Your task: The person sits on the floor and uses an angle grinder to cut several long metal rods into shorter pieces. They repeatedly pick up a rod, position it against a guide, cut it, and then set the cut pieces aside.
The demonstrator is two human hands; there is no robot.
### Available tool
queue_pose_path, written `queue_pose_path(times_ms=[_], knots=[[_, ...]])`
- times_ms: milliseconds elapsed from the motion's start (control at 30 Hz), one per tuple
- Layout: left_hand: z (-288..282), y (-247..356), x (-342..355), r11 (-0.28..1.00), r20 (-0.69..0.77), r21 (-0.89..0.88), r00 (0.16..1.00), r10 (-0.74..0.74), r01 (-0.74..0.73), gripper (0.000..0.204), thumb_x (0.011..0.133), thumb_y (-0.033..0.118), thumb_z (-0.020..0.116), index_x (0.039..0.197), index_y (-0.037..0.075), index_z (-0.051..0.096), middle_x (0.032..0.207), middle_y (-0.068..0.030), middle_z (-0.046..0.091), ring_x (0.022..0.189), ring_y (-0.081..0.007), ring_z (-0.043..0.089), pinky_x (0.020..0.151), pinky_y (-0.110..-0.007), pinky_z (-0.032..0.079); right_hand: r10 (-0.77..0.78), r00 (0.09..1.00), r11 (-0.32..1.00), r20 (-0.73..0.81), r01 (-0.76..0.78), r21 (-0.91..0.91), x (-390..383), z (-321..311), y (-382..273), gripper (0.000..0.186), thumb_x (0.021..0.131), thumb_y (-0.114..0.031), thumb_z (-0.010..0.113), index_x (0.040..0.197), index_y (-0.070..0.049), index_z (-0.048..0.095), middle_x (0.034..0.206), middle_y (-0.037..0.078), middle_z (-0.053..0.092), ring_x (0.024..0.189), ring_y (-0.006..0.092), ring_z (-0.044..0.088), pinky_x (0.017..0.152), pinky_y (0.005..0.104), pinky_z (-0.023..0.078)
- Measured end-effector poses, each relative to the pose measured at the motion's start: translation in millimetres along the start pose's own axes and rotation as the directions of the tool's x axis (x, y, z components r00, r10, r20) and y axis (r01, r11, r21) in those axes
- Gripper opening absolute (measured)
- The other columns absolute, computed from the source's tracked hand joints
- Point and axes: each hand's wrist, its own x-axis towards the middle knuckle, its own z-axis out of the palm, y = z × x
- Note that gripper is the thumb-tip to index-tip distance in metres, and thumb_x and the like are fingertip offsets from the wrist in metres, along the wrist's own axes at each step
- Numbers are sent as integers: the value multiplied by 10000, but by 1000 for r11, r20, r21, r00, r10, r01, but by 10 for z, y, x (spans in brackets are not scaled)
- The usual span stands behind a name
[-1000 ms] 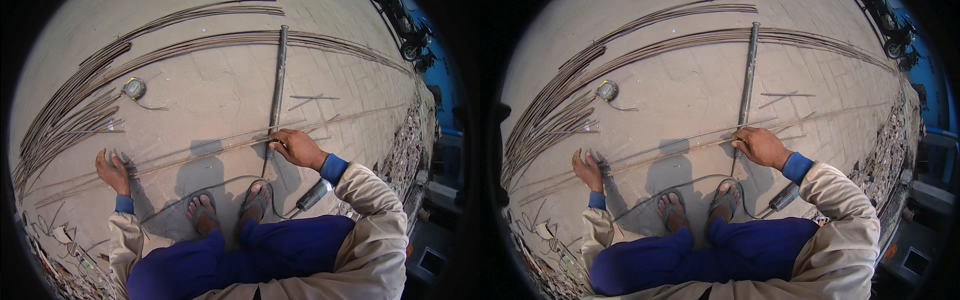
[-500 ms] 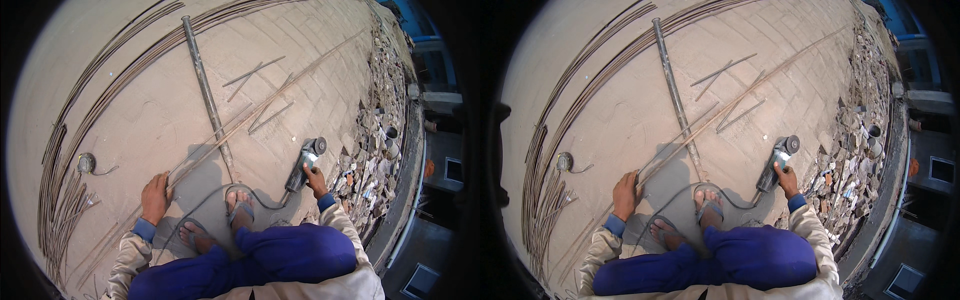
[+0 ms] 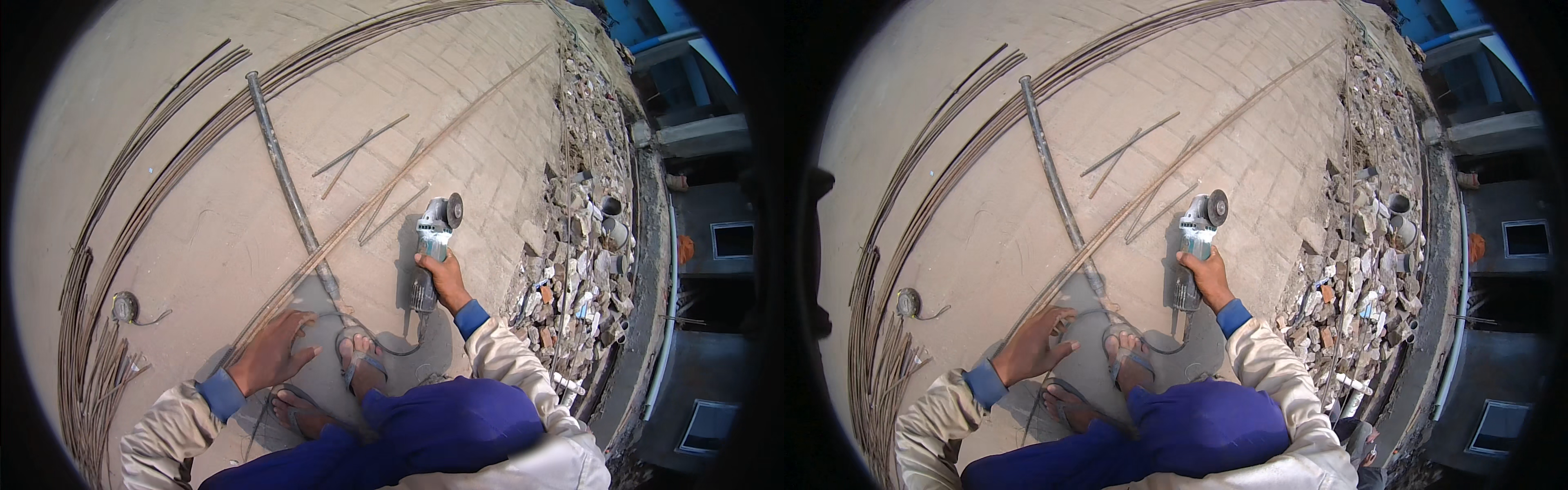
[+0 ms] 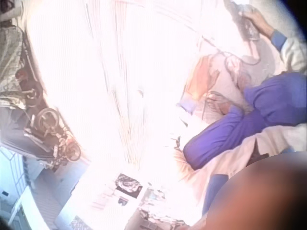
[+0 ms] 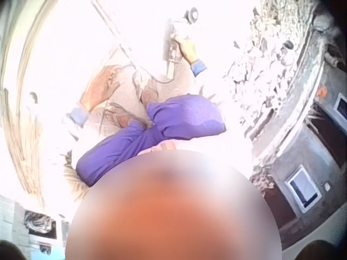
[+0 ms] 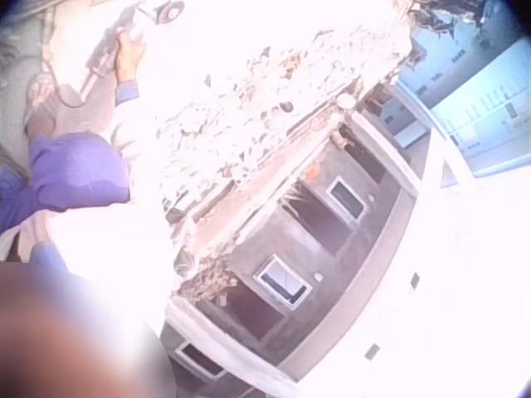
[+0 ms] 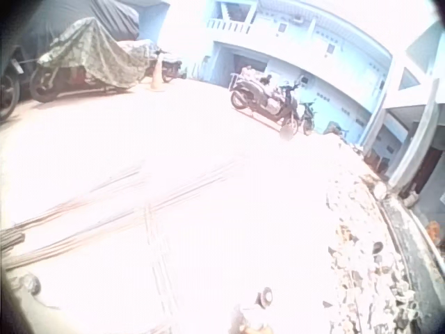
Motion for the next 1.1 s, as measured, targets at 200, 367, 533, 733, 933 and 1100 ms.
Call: queue_pose_path(times_ms=[200, 367, 533, 733, 933, 1100], knots=[[754, 687, 1300, 864, -186, -499, 982, -34, -65, 794, 948, 399, 847, 1501, -29, 471, 1338, -232, 671, 1205, -323, 707, 1019, -422, 560, -227, 960, 944, 164, 175, 279, -54, 880, -726, 513, 952, -264, 843, 1313, -4, 588, 1130, 85, 715, 971, 162, 702, 841, 323, 591], [944, 682, 1355, 638, -44, -769, 994, -95, 27, 697, 953, 362, 844, 1449, 18, 496, 1208, -146, 721, 1070, -242, 733, 939, -397, 600, -78, 806, 827, 586, -276, 490, -8, 686, -919, 530, 987, -292, 799, 1384, -23, 572, 1174, 132, 718, 1053, 258, 754, 949, 454, 658], [1015, 476, 1365, 431, 261, -872, 965, 11, 231, 668, 965, 397, 831, 1420, 26, 513, 1197, -128, 732, 1059, -175, 726, 908, -387, 613, 157, 783, 817, 602, -446, 367, 76, 602, -709, 489, 979, -227, 780, 1367, 12, 602, 1206, 145, 735, 1089, 270, 754, 953, 460, 658], [1429, 592, 1355, 981, -133, -150, 981, -140, 120, 872, 891, 281, 765, 1510, -185, 365, 1158, -404, 701, 1072, -517, 733, 942, -543, 585, 198, 924, 896, 326, -306, 322, 184, 479, -546, 397, 911, -176, 799, 1218, 47, 679, 1058, 137, 753, 920, 263, 764, 871, 435, 655], [1652, 711, 1552, 952, -192, -262, 958, -212, 158, 813, 908, 235, 743, 1486, -222, 398, 1105, -417, 704, 1044, -548, 725, 947, -558, 578, 218, 967, 958, 130, -238, 162, 343, 389, -555, 303, 867, -128, 781, 1108, 29, 687, 897, 121, 736, 768, 242, 735, 712, 383, 611], [1682, 630, 1597, 969, -225, -230, 964, -140, 87, 751, 928, 213, 736, 1470, -210, 433, 1083, -409, 715, 1009, -543, 732, 908, -570, 581, 216, 972, 956, 94, -230, 180, 375, 331, -479, 255, 847, -126, 774, 1038, 17, 684, 866, 122, 728, 723, 239, 721, 678, 380, 603]])
